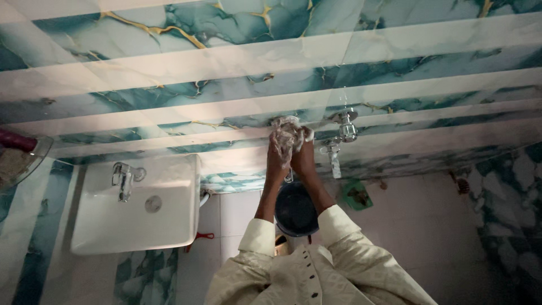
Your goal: The person wipes the inside and outside of a bathroom sink and several wall-mounted chrome faucets using a cloth.
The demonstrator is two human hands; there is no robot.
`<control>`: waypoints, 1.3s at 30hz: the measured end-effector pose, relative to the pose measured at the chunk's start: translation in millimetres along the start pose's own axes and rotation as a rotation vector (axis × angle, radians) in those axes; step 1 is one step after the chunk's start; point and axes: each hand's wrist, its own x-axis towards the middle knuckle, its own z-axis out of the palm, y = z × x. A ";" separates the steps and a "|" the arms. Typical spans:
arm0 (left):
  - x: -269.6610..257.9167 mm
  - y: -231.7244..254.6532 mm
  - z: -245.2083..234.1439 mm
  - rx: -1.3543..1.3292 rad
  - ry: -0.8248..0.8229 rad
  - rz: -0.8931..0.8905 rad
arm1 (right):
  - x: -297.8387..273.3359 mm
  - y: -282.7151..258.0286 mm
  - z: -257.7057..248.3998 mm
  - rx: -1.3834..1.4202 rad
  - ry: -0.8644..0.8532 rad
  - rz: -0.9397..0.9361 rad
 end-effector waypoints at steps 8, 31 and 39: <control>-0.7 39.4 16.2 0.327 0.143 0.430 | -4.6 22.4 -44.9 0.360 -0.126 0.428; -15.0 25.6 132.0 0.202 -0.259 -0.213 | 14.0 165.7 -97.5 0.174 -0.197 0.699; 20.7 67.0 51.2 0.630 0.239 0.299 | 10.2 141.1 -117.5 0.043 -0.272 0.301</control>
